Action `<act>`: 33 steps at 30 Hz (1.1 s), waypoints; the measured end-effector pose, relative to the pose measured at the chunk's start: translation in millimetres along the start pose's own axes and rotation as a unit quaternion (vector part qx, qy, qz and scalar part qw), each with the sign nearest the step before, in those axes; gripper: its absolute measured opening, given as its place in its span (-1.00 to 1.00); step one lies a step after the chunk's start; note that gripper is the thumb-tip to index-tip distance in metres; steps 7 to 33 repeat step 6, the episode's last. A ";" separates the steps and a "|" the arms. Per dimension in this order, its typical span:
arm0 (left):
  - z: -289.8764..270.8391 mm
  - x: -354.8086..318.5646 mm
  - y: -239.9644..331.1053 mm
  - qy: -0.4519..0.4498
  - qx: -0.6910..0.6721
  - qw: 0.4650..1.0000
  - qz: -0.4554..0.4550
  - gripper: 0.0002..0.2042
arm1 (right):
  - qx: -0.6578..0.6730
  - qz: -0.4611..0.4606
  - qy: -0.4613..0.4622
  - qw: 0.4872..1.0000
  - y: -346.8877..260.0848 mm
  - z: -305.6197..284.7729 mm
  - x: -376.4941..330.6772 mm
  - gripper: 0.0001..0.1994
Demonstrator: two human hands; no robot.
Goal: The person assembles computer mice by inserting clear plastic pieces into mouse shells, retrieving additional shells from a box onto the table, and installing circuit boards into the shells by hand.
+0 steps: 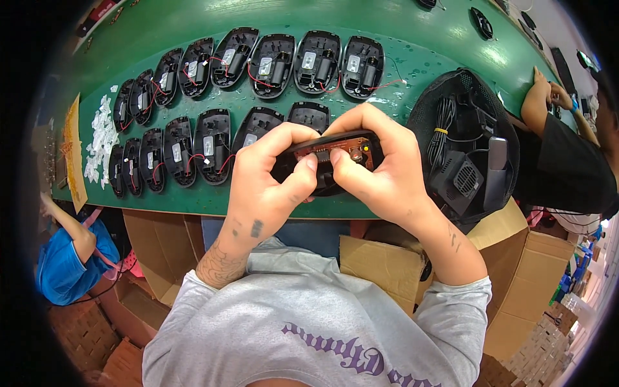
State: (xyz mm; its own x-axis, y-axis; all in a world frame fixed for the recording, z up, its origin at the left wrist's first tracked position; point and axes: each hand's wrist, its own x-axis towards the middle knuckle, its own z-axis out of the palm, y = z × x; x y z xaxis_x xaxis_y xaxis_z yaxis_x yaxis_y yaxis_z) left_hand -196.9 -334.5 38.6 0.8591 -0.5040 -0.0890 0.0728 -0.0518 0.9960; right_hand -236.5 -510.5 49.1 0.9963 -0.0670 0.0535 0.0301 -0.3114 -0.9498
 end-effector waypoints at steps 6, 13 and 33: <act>-2.1 1.5 -7.4 -0.010 0.087 0.995 0.039 -0.78 | -0.020 0.006 -0.007 1.000 2.6 1.0 0.3 -0.77; -2.1 1.5 -7.4 -0.010 0.087 0.995 0.039 -0.78 | -0.020 0.006 -0.007 1.000 2.6 1.0 0.3 -0.77; -2.1 1.5 -7.4 -0.010 0.087 0.995 0.039 -0.78 | -0.020 0.006 -0.007 1.000 2.6 1.0 0.3 -0.77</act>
